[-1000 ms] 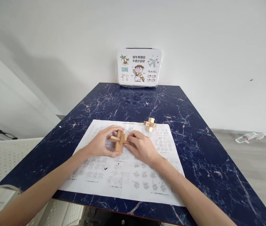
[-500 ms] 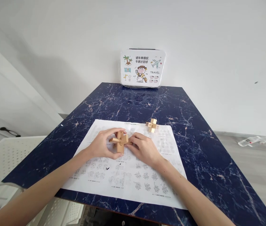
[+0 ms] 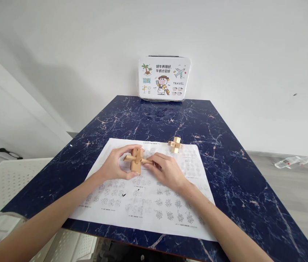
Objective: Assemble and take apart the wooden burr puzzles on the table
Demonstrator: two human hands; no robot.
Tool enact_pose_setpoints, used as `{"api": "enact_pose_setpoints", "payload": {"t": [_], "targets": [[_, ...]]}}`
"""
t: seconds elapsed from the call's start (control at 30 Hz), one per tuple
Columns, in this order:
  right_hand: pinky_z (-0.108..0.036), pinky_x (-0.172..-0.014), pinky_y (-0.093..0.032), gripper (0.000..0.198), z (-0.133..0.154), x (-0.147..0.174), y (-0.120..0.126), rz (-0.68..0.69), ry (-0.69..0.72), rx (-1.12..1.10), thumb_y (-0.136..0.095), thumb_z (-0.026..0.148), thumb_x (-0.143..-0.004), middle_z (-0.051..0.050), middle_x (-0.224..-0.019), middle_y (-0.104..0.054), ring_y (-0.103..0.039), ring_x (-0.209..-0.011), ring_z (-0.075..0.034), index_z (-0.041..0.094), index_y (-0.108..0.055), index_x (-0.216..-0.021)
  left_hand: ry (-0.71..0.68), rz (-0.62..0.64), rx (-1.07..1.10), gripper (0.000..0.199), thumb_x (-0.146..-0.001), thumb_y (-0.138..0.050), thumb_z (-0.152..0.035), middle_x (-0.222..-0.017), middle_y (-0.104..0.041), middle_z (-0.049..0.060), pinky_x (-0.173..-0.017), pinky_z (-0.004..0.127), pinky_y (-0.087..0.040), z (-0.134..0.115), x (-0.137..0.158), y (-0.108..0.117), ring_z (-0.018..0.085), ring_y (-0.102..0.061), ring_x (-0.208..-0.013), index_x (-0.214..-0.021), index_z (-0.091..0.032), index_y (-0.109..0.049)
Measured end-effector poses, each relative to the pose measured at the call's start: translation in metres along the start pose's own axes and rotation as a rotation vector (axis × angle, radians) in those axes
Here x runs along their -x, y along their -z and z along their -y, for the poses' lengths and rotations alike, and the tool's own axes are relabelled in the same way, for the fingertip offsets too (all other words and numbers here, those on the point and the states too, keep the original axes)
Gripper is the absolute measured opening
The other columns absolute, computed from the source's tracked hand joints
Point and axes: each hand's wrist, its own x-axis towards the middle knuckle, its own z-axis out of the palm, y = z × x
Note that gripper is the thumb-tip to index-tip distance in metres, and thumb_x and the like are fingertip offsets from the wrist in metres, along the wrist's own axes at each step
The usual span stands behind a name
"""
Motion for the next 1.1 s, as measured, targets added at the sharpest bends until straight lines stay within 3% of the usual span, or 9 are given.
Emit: {"api": "enact_pose_setpoints", "payload": {"t": [0.3, 0.47, 0.6, 0.9, 1.1], "targets": [[-0.030, -0.060, -0.044, 0.025, 0.008, 0.000, 0.004, -0.071, -0.063, -0.090, -0.053, 0.039, -0.106, -0.001, -0.078, -0.069, -0.058, -0.066, -0.015, 0.022, -0.070, -0.098, 0.080, 0.155, 0.136, 0.052, -0.077, -0.081, -0.037, -0.131, -0.069, 0.011, -0.102, 0.048, -0.054, 0.000, -0.006, 0.006, 0.031, -0.067, -0.118, -0.125, -0.023, -0.067], [-0.030, -0.064, -0.046, 0.023, 0.007, 0.002, 0.004, -0.087, -0.069, -0.099, -0.054, 0.037, -0.105, -0.002, -0.083, -0.072, -0.058, -0.068, -0.015, 0.022, -0.070, -0.098, 0.127, 0.235, 0.110, 0.076, -0.069, -0.090, -0.040, -0.131, -0.066, 0.011, -0.099, 0.048, -0.055, 0.005, -0.004, 0.001, 0.030, -0.067, -0.114, -0.137, -0.024, -0.059], [-0.031, -0.064, -0.045, 0.023, 0.006, 0.002, 0.004, -0.099, -0.063, -0.080, -0.054, 0.037, -0.105, -0.002, -0.080, -0.071, -0.058, -0.066, -0.016, 0.022, -0.070, -0.096, 0.148, 0.207, 0.035, 0.084, -0.066, -0.093, -0.040, -0.126, -0.068, 0.010, -0.097, 0.047, -0.055, 0.006, -0.001, -0.001, 0.029, -0.068, -0.110, -0.139, -0.024, -0.055], [-0.031, -0.066, -0.045, 0.023, 0.007, 0.001, 0.005, -0.112, -0.033, -0.049, -0.052, 0.035, -0.106, -0.003, -0.083, -0.071, -0.059, -0.068, -0.016, 0.021, -0.068, -0.096, 0.110, 0.130, 0.007, 0.078, -0.067, -0.091, -0.038, -0.124, -0.067, 0.007, -0.097, 0.044, -0.053, -0.002, -0.001, 0.000, 0.027, -0.067, -0.107, -0.136, -0.025, -0.056], [-0.030, -0.062, -0.044, 0.024, 0.006, 0.002, 0.006, -0.150, -0.038, -0.047, -0.053, 0.036, -0.106, -0.002, -0.079, -0.070, -0.059, -0.066, -0.016, 0.022, -0.067, -0.094, 0.150, 0.158, 0.036, 0.075, -0.070, -0.090, -0.037, -0.122, -0.068, 0.007, -0.099, 0.047, -0.051, -0.004, -0.004, 0.000, 0.028, -0.067, -0.109, -0.136, -0.025, -0.057]]}}
